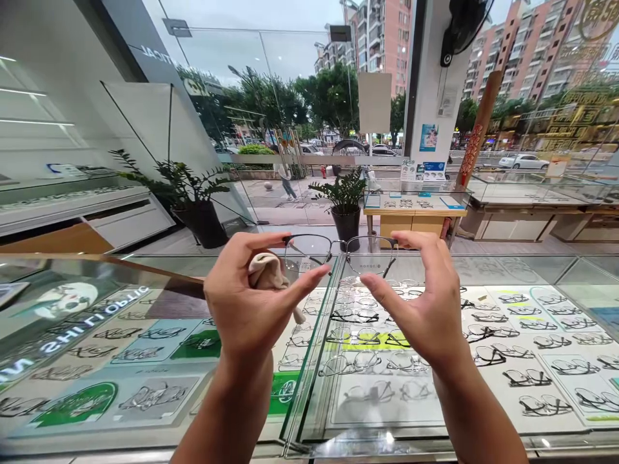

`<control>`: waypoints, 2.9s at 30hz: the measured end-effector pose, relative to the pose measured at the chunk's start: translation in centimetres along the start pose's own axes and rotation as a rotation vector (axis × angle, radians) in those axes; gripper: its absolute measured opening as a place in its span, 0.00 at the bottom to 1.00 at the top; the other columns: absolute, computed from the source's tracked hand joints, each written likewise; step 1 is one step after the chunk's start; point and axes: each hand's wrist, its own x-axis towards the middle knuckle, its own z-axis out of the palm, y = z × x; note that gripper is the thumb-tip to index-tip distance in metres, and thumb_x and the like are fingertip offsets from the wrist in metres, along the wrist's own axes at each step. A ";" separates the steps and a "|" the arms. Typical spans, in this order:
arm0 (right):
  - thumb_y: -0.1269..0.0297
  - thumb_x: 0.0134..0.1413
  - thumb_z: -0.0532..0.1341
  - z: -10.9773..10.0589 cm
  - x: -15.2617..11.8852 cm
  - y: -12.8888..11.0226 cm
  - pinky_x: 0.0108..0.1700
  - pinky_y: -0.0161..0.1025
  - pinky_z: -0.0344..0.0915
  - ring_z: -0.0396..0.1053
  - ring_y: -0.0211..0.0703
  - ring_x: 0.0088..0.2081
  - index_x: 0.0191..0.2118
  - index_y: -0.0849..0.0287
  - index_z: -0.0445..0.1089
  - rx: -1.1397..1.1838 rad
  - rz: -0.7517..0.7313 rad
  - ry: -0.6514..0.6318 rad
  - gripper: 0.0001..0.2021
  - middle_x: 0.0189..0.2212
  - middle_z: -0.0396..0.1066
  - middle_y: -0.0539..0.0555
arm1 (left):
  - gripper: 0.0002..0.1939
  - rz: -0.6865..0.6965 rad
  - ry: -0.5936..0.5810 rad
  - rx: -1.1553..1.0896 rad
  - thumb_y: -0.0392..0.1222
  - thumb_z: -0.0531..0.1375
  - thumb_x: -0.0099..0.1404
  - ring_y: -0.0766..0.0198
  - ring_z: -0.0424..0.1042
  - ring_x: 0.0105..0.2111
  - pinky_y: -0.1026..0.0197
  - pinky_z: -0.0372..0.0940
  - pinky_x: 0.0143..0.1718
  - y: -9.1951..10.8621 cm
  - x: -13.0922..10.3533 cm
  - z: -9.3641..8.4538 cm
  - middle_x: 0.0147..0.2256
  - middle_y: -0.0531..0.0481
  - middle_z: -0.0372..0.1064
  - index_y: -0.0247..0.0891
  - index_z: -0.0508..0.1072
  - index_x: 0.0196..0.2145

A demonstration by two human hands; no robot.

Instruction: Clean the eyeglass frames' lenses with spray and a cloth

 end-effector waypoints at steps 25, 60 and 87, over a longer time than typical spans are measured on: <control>0.46 0.59 0.71 0.3 0.2 0.8 0.54 0.53 0.73 0.75 0.52 0.49 0.55 0.52 0.75 -0.040 0.098 0.052 0.24 0.47 0.77 0.56 | 0.23 -0.120 -0.075 -0.101 0.53 0.75 0.60 0.73 0.61 0.22 0.66 0.58 0.21 -0.3 0.0 0.2 0.41 0.50 0.78 0.42 0.79 0.49; 0.49 0.59 0.71 -0.3 0.5 1.0 0.54 0.55 0.74 0.77 0.52 0.47 0.54 0.53 0.77 -0.034 0.108 0.010 0.21 0.45 0.79 0.56 | 0.23 -0.065 -0.038 -0.057 0.53 0.75 0.60 0.70 0.67 0.26 0.64 0.62 0.23 -0.4 -0.4 0.7 0.43 0.48 0.77 0.43 0.79 0.51; 0.51 0.58 0.71 -0.1 0.6 1.5 0.53 0.53 0.74 0.76 0.50 0.48 0.52 0.54 0.76 0.041 0.205 -0.020 0.19 0.46 0.79 0.56 | 0.24 -0.054 -0.028 -0.044 0.52 0.76 0.60 0.67 0.70 0.29 0.65 0.64 0.23 -0.2 -0.6 0.9 0.42 0.47 0.76 0.42 0.79 0.50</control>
